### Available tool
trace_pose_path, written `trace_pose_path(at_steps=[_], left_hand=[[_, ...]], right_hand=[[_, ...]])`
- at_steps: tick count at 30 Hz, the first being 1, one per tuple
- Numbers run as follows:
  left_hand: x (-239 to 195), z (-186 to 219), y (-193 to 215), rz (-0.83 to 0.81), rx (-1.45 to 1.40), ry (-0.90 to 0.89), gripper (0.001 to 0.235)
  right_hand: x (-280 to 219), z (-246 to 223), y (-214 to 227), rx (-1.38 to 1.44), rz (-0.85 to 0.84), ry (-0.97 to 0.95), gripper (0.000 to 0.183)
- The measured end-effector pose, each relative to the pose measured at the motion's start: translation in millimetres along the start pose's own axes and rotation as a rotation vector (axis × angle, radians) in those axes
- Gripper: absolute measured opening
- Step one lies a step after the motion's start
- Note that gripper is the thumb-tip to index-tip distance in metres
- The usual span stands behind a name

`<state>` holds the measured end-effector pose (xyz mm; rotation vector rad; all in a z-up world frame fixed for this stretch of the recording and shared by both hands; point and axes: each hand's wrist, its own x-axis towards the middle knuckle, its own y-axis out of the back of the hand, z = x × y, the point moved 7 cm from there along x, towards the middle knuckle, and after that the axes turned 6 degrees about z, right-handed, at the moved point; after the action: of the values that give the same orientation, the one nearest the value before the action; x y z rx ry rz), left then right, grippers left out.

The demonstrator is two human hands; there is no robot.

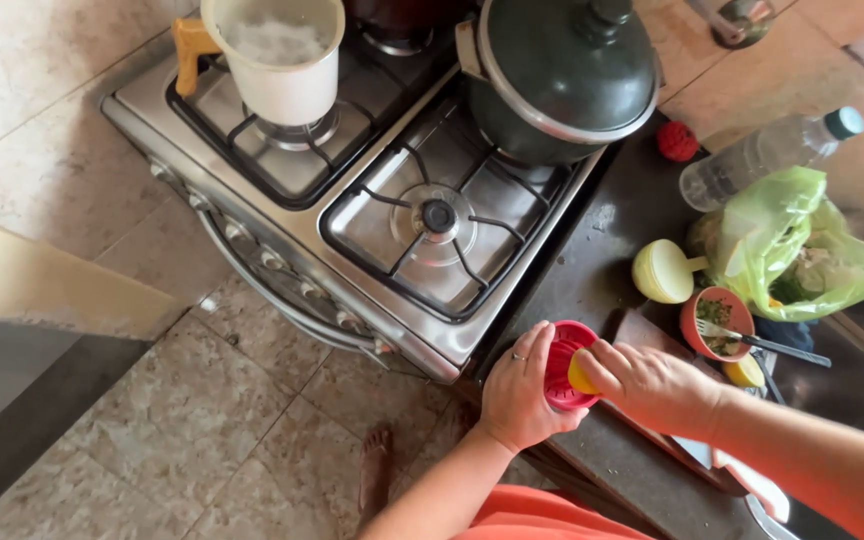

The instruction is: Preparing ingredients by chopping green herbs and squeezing citrus juice into a bowl.

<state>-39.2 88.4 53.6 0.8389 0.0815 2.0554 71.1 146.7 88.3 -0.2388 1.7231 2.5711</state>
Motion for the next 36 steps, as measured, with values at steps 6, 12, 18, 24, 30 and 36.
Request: trace_pose_path(at_steps=[6, 12, 18, 24, 30, 36], left_hand=[[-0.9, 0.9, 0.4, 0.020, 0.012, -0.009, 0.090], [4.0, 3.2, 5.3, 0.070, -0.007, -0.037, 0.089], [0.7, 3.4, 6.5, 0.097, -0.042, -0.055, 0.090], [-1.4, -0.8, 0.9, 0.063, -0.068, -0.037, 0.086], [0.7, -1.6, -1.3, 0.025, -0.095, -0.029, 0.085], [2.6, -0.6, 1.0, 0.030, -0.103, -0.035, 0.085]], right_hand=[[16.3, 2.9, 6.3, 0.007, 0.042, 0.126, 0.038], [10.2, 1.4, -21.3, -0.075, -0.056, 0.064, 0.050], [-8.1, 4.9, -50.7, 0.321, -0.373, -0.406, 0.055], [-30.3, 0.5, -56.2, 0.637, -0.252, -0.902, 0.046], [-14.5, 17.9, -50.8, 0.357, -0.332, -0.495, 0.074], [-8.3, -6.8, -40.8, 0.065, -0.100, 0.247, 0.049]])
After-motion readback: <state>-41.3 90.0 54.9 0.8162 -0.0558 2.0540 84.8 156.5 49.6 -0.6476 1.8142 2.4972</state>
